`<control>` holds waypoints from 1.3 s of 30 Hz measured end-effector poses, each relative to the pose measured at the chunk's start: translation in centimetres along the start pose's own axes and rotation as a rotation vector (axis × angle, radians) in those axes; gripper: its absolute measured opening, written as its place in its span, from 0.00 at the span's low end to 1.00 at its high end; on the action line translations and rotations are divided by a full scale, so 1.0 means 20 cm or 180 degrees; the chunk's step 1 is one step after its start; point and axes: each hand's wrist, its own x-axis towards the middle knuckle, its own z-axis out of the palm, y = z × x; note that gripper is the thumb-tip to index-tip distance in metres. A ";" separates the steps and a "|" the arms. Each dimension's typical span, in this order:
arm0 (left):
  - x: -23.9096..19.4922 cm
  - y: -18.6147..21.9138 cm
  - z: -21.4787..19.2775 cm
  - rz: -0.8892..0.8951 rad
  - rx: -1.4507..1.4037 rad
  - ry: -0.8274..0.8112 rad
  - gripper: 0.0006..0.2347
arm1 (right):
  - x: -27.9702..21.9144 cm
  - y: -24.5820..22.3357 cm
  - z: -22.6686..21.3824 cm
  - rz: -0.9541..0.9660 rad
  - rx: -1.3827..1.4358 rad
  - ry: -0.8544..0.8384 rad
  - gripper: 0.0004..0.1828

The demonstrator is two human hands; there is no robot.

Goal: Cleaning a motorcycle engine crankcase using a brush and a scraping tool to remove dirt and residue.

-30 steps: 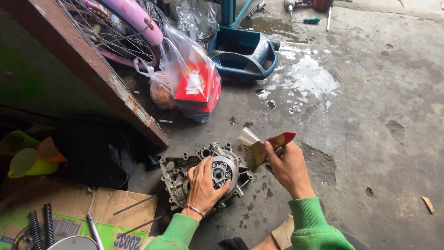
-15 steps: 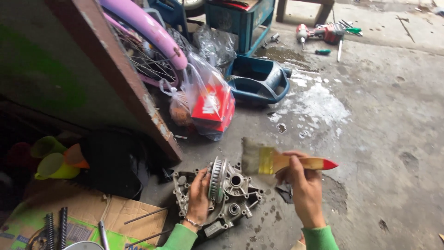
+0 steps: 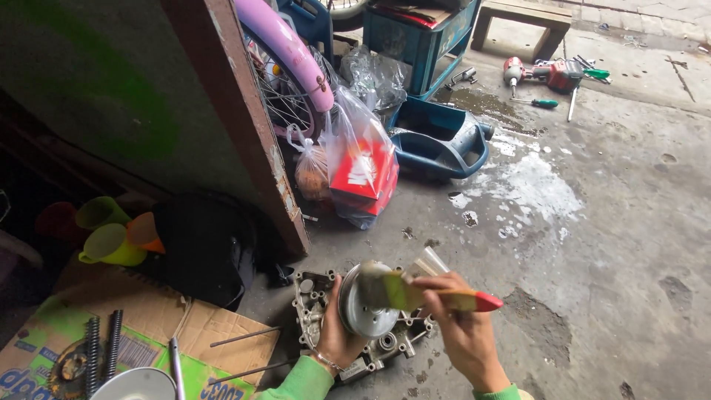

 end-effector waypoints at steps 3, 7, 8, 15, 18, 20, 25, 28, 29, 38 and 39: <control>-0.06 0.02 0.06 0.0083 0.0091 -0.0034 0.37 | 0.02 -0.19 0.03 -0.0099 -0.0549 -0.0758 0.16; -0.08 0.04 0.07 0.0079 -0.0329 -0.0016 0.39 | 0.02 -0.09 -0.06 0.0232 -0.0762 -0.0583 0.14; -0.07 0.05 0.05 0.0139 -0.0382 -0.0067 0.38 | 0.03 -0.05 -0.10 0.0216 -0.0714 -0.0282 0.13; -0.08 0.04 0.08 -0.0023 -0.0484 0.0043 0.40 | 0.01 -0.15 0.05 -0.0564 -0.0618 -0.0554 0.14; -0.08 0.03 0.03 -0.0191 -0.0193 -0.0414 0.47 | 0.00 -0.16 0.04 0.0350 -0.0761 -0.1287 0.15; -0.06 0.05 0.03 0.0134 -0.0456 0.0072 0.37 | 0.02 -0.10 -0.03 0.0123 -0.1030 -0.0564 0.15; -0.07 0.04 0.03 -0.0157 -0.0594 -0.0325 0.41 | 0.01 -0.07 0.01 -0.0178 -0.1072 0.0034 0.15; -0.08 0.05 0.07 -0.0192 -0.0511 0.0041 0.43 | 0.01 -0.16 0.07 -0.0400 -0.1142 -0.0827 0.13; -0.10 0.06 0.09 -0.0271 -0.0501 0.0232 0.46 | 0.01 -0.19 0.08 -0.0245 -0.1002 -0.1335 0.15; -0.06 0.05 0.03 -0.0120 -0.0565 -0.0326 0.41 | -0.01 -0.01 -0.06 -0.0123 -0.0795 -0.0608 0.12; -0.05 0.04 0.00 -0.0116 -0.0569 -0.0323 0.41 | -0.01 0.00 -0.05 -0.0121 -0.0794 -0.0614 0.12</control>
